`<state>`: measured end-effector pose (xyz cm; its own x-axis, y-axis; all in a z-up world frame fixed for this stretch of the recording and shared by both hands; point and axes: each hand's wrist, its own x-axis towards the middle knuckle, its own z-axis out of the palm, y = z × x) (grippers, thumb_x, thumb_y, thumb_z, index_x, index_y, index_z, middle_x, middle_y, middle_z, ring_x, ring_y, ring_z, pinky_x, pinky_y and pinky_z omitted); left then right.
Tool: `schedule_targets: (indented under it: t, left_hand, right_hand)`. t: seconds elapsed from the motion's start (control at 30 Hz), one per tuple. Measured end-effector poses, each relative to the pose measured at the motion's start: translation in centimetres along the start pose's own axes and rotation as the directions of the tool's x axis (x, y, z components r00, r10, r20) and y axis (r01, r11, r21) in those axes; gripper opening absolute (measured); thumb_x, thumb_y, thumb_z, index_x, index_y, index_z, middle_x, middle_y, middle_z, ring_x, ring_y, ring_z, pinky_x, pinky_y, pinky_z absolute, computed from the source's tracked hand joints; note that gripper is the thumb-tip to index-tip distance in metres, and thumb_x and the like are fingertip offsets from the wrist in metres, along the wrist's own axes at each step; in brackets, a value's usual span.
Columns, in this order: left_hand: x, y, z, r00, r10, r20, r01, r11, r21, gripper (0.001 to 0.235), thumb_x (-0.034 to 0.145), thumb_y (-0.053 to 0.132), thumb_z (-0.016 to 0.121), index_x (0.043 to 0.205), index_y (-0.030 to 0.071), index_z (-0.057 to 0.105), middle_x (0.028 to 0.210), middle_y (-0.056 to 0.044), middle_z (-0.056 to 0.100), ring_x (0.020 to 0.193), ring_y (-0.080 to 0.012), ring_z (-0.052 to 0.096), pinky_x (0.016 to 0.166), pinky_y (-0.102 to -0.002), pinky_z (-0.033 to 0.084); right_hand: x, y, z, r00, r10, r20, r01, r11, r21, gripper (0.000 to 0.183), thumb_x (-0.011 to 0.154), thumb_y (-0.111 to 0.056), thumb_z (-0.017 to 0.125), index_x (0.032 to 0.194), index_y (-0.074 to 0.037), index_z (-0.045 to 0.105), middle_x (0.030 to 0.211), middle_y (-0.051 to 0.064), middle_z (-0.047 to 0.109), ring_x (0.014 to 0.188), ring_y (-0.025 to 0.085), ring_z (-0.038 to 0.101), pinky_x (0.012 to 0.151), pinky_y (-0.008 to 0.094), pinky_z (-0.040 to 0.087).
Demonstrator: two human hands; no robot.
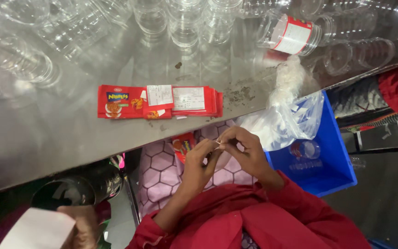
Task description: The person labels plastic jars by hand. The person removes a label from a strip, applies it to the side of a jar, and then places the jar back onto a table.
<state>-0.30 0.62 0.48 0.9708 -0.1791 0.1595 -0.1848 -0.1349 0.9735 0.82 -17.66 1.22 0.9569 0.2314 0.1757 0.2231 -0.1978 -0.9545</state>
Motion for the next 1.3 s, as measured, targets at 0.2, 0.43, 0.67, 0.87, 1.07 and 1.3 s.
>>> schedule_targets:
  t: [0.2,0.43,0.67,0.87,1.07,1.3]
  left_hand:
    - [-0.2,-1.1,-0.2,0.997,0.074,-0.024,-0.076,0.994,-0.082,0.014,0.093,0.006,0.074,0.098,-0.002,0.062,0.086,-0.007,0.064,0.065,-0.0131,0.061,0.059,-0.029,0.048]
    - [-0.8,-2.9,-0.6,0.967,-0.254,-0.023,0.200,0.814,-0.546,0.007,0.095,0.002,0.071,0.101,0.001,0.066,0.085,-0.003,0.064,0.072,-0.0073,0.054,0.065,-0.025,0.042]
    - [-1.1,-2.4,-13.0,0.693,0.571,-0.441,-0.070,0.662,0.747,0.040,0.097,-0.009,0.062,0.136,-0.002,0.057,0.141,-0.023,0.050,0.129,-0.0347,0.058,0.107,-0.036,0.052]
    - [0.4,0.4,-11.5,0.743,0.464,-0.482,0.109,0.628,0.771,0.054,0.084,0.014,0.077,0.133,0.000,0.055,0.133,-0.025,0.053,0.124,-0.0465,0.053,0.109,-0.053,0.039]
    - [0.9,0.3,-1.6,0.998,0.003,0.056,-0.007,0.997,0.081,0.034,0.090,0.008,0.071,0.123,0.004,0.065,0.138,-0.019,0.058,0.095,-0.0277,0.070,0.081,-0.035,0.059]
    - [0.4,-0.3,-0.6,0.998,-0.039,0.059,0.041,0.998,-0.045,0.017,0.092,0.005,0.074,0.108,0.000,0.068,0.091,-0.011,0.061,0.073,-0.0214,0.062,0.062,-0.031,0.049]
  right_hand:
    - [0.9,4.6,-4.1,0.924,0.333,-0.190,-0.065,0.624,0.778,0.009,0.107,-0.013,0.059,0.113,-0.007,0.063,0.107,0.010,0.071,0.081,0.014,0.061,0.072,0.027,0.049]
    - [-2.3,8.3,-2.2,0.997,0.051,-0.051,-0.023,0.893,0.449,0.035,0.109,-0.031,0.055,0.133,-0.007,0.052,0.128,0.010,0.063,0.118,0.026,0.061,0.107,0.042,0.051]
    - [-2.5,9.0,1.0,0.897,0.239,0.373,-0.237,0.970,-0.052,0.032,0.094,-0.021,0.071,0.123,-0.007,0.072,0.107,0.009,0.079,0.092,0.020,0.075,0.084,0.036,0.061]
    - [0.1,6.3,-2.6,0.880,0.465,-0.095,-0.415,0.852,0.319,0.029,0.095,-0.016,0.063,0.121,-0.006,0.070,0.107,0.002,0.076,0.096,0.011,0.069,0.087,0.026,0.054]
    - [-1.1,3.2,-1.1,0.967,0.252,-0.046,-0.254,0.967,-0.033,0.010,0.093,-0.009,0.074,0.097,0.000,0.070,0.082,0.000,0.058,0.071,0.011,0.045,0.062,0.027,0.036]
    - [0.9,-1.8,-0.2,0.948,-0.314,-0.051,0.235,0.799,-0.554,0.011,0.093,-0.005,0.068,0.104,-0.002,0.067,0.102,0.011,0.062,0.092,0.027,0.060,0.080,0.034,0.049]
